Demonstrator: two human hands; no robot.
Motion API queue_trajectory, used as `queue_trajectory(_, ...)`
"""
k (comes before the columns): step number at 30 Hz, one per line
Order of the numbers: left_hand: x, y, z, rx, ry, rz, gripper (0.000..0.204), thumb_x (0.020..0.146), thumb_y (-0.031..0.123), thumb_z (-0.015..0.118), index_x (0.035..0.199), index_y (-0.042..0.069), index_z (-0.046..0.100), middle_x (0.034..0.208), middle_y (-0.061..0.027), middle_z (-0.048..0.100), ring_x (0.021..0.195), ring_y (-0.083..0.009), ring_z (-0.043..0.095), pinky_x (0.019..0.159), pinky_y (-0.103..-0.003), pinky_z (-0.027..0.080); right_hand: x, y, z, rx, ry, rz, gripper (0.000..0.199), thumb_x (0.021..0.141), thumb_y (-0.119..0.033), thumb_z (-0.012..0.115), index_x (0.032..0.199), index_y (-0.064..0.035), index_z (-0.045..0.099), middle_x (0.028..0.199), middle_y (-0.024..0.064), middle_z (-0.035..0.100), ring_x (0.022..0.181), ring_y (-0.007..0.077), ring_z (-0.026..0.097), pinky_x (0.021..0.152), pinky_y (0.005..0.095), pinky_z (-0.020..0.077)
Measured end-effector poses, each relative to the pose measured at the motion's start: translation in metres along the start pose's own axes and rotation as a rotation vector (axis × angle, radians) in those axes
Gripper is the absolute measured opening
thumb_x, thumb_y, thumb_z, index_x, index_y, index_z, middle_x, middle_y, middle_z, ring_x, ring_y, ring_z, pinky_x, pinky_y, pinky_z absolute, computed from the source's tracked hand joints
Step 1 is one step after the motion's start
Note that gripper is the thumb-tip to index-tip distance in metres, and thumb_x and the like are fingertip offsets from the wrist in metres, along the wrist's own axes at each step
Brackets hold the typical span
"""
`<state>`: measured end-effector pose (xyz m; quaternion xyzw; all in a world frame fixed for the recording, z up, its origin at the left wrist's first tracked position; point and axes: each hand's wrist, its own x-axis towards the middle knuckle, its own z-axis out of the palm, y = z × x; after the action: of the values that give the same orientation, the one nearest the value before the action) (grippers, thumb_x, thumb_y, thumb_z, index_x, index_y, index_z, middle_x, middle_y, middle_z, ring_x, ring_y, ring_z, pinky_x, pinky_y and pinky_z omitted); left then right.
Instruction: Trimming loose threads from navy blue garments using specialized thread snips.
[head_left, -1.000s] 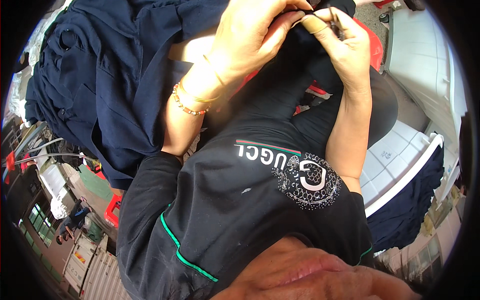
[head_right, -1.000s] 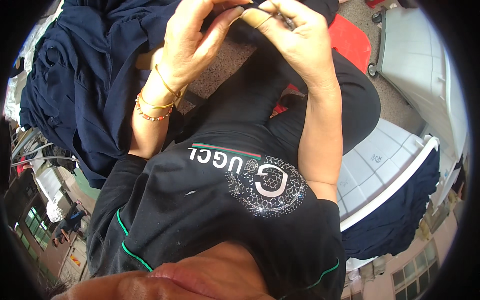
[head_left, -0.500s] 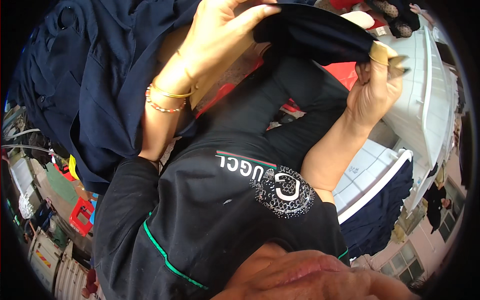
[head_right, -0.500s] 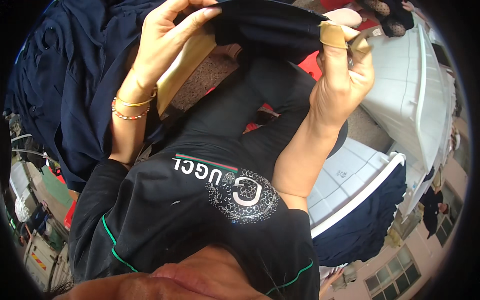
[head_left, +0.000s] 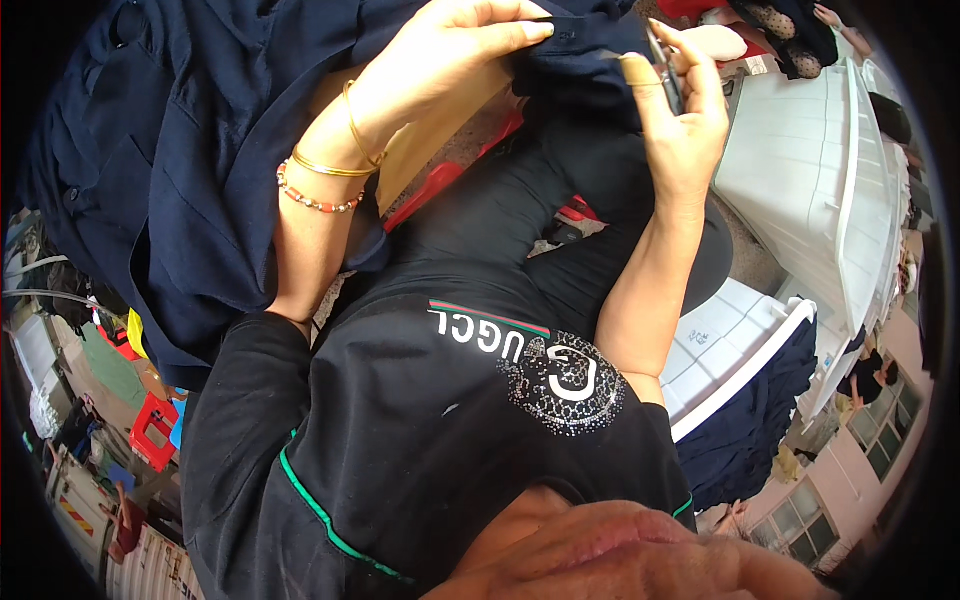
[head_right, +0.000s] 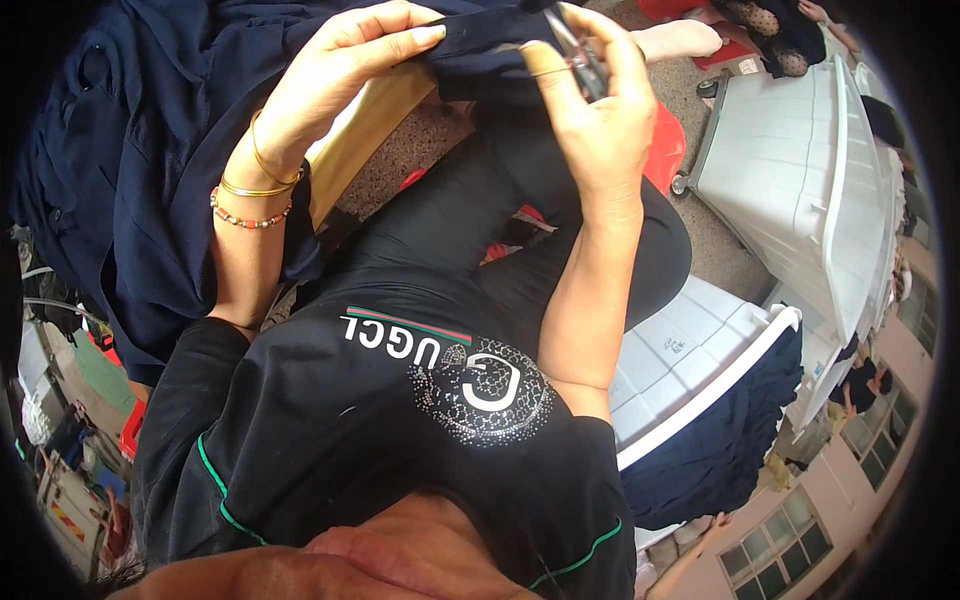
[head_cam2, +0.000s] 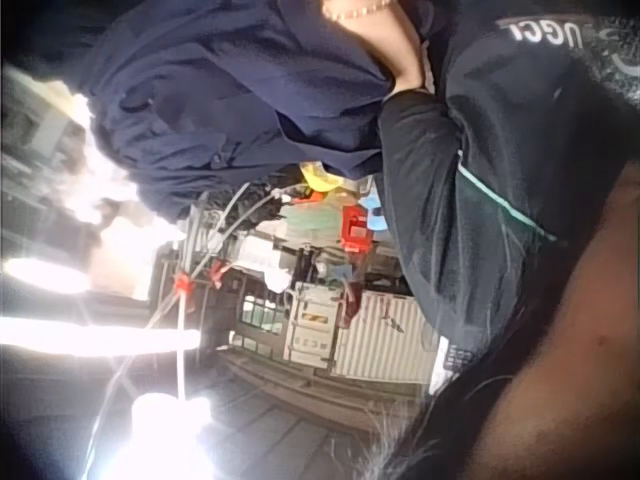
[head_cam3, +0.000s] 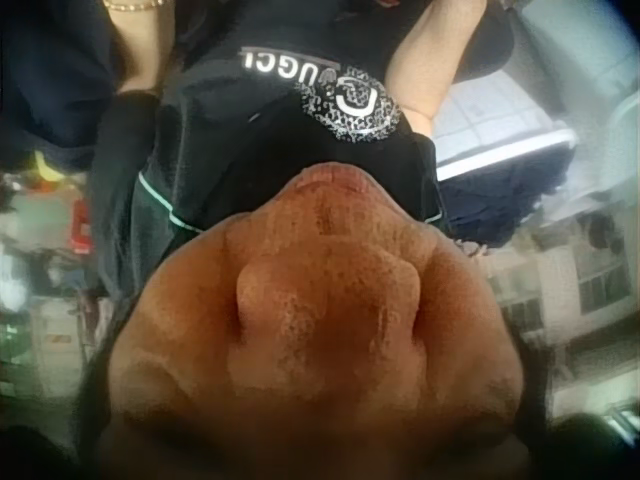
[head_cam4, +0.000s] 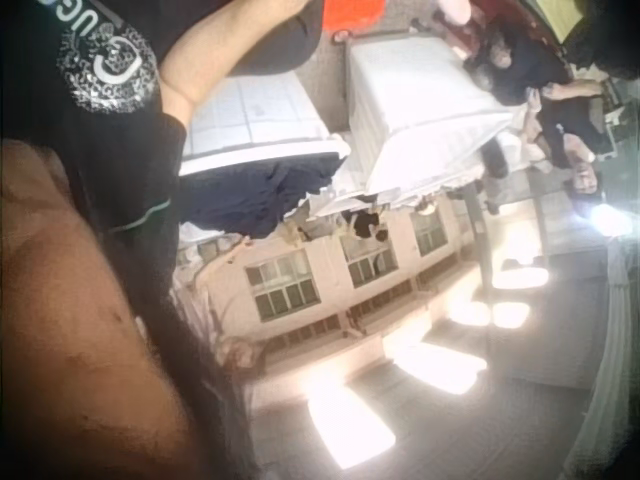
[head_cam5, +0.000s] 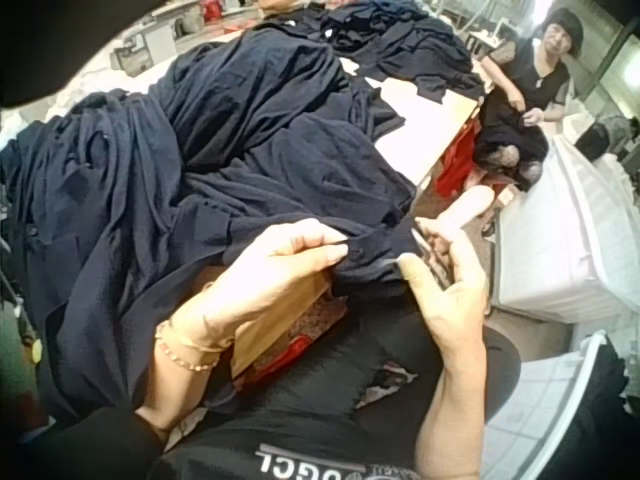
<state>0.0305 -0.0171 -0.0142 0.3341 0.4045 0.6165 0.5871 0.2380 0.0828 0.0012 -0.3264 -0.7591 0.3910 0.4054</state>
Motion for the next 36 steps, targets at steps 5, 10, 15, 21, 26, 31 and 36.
queue_trajectory(5, -0.002, 0.004, 0.007, -0.2, -0.083, -0.008, 0.015, 0.104, 0.005, 0.059, 0.114, -0.003, 0.068, 0.108, -0.0038, 0.07, 0.102, -0.0116, 0.061, 0.096, -0.028, 0.048, -0.008, -0.001, 0.006, -0.172, -0.157, -0.261, 0.038, 0.088, -0.01, 0.08, 0.125, -0.0062, 0.073, 0.103, 0.0044, 0.068, 0.094, 0.0141, 0.064, 0.089, 0.0259, 0.0494)
queue_trajectory(10, 0.008, -0.01, -0.005, 0.043, -0.183, 0.255, 0.015, 0.104, 0.005, 0.058, 0.114, -0.002, 0.067, 0.106, -0.0034, 0.069, 0.1, -0.0104, 0.061, 0.093, -0.026, 0.048, -0.007, 0.006, 0.011, -0.233, -0.117, -0.305, 0.041, 0.079, -0.015, 0.086, 0.119, -0.0142, 0.077, 0.091, 0.0041, 0.066, 0.082, 0.0165, 0.066, 0.073, 0.0291, 0.0535)
queue_trajectory(15, 0.011, -0.015, -0.012, 0.226, -0.266, 0.489, 0.015, 0.104, 0.004, 0.058, 0.114, -0.002, 0.067, 0.104, -0.0024, 0.069, 0.098, -0.0092, 0.06, 0.091, -0.025, 0.048, -0.008, 0.0, 0.011, -0.277, -0.163, -0.262, 0.039, 0.083, -0.005, 0.083, 0.121, -0.0076, 0.076, 0.092, 0.0035, 0.065, 0.085, 0.0137, 0.062, 0.078, 0.0256, 0.05)
queue_trajectory(21, 0.005, -0.01, -0.004, 0.065, -0.081, 0.102, 0.014, 0.103, 0.004, 0.059, 0.113, -0.002, 0.068, 0.104, -0.0018, 0.069, 0.097, -0.0091, 0.06, 0.091, -0.025, 0.049, -0.006, 0.003, 0.009, -0.279, -0.168, -0.275, 0.037, 0.083, -0.004, 0.083, 0.12, -0.0072, 0.077, 0.089, 0.0027, 0.063, 0.081, 0.0122, 0.06, 0.074, 0.0236, 0.0481)
queue_trajectory(26, 0.01, -0.014, -0.01, 0.217, -0.247, 0.451, 0.015, 0.103, 0.005, 0.06, 0.113, -0.002, 0.068, 0.105, -0.0017, 0.069, 0.098, -0.0092, 0.06, 0.091, -0.025, 0.049, 0.0, 0.0, 0.011, -0.241, -0.179, -0.358, 0.035, 0.084, -0.003, 0.082, 0.118, -0.007, 0.077, 0.086, 0.0009, 0.062, 0.078, 0.0101, 0.058, 0.071, 0.0224, 0.0465)
queue_trajectory(31, 0.006, -0.008, -0.004, 0.13, -0.059, 0.1, 0.015, 0.103, 0.005, 0.06, 0.112, -0.002, 0.069, 0.104, -0.0022, 0.07, 0.097, -0.0093, 0.061, 0.091, -0.025, 0.049, 0.0, 0.003, 0.01, -0.224, -0.132, -0.367, 0.034, 0.085, -0.003, 0.082, 0.118, -0.0071, 0.078, 0.085, 0.0007, 0.062, 0.077, 0.0101, 0.058, 0.07, 0.0232, 0.0465)
queue_trajectory(36, 0.005, 0.002, -0.001, 0.029, -0.009, 0.035, 0.018, 0.104, 0.01, 0.06, 0.11, -0.003, 0.071, 0.103, -0.0027, 0.071, 0.095, -0.0099, 0.062, 0.089, -0.026, 0.05, 0.01, 0.018, 0.05, 0.336, 0.034, -0.516, 0.034, 0.084, -0.001, 0.081, 0.117, -0.0033, 0.075, 0.084, 0.0017, 0.06, 0.073, 0.0109, 0.056, 0.067, 0.024, 0.0446)
